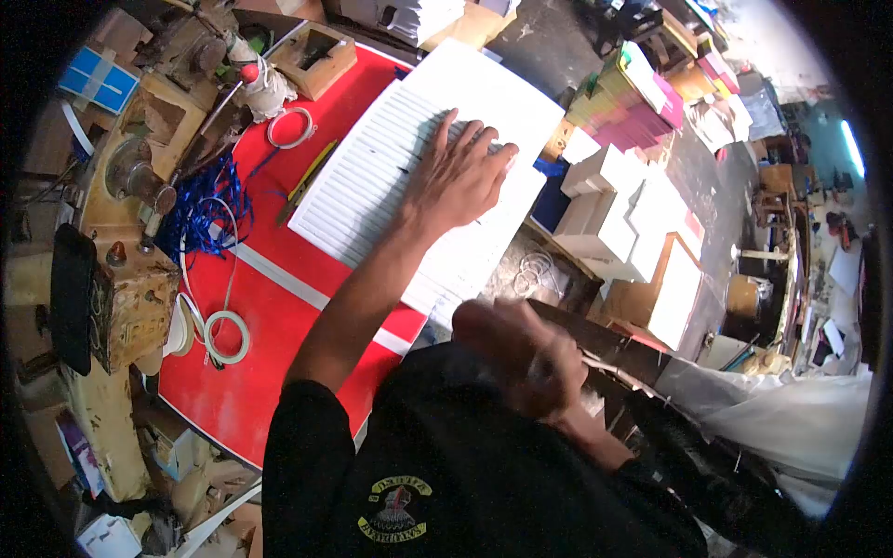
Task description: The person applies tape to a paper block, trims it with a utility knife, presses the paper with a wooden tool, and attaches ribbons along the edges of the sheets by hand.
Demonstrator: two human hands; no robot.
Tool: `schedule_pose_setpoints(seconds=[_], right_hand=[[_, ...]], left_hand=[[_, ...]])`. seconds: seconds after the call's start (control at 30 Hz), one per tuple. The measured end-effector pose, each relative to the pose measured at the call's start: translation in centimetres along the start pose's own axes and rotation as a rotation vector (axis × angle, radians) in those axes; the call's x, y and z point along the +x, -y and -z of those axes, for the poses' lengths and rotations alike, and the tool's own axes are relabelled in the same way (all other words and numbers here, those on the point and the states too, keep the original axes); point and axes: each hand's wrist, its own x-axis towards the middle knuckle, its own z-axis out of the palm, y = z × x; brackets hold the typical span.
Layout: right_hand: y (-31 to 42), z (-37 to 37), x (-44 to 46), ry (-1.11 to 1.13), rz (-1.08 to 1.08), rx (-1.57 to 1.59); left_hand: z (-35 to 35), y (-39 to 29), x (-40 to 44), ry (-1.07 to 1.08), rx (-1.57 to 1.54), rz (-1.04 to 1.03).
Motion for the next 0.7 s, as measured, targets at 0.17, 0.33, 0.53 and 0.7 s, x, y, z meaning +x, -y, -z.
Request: schedule_pose_setpoints(seconds=[0.17, 0.33, 0.53, 0.7], right_hand=[[1.3, 0.0, 0.0, -0.017, 0.114, -0.095], [2.5, 0.2, 0.8, -0.003, 0.051, -0.014], [1.8, 0.9, 0.9, 0.12, 0.125, -0.116], [2.8, 1.2, 3.1, 0.045, 0.219, -0.211]], left_hand=[[0.5, -0.4, 0.0, 0.073, -0.01, 0.027], [0.7, -0.4, 0.4, 0.097, -0.008, 0.04], [0.4, -0.3, 0.2, 0.046, 0.054, 0.013], [1.6, -0.7, -0.2, 0.208, 0.004, 0.089]])
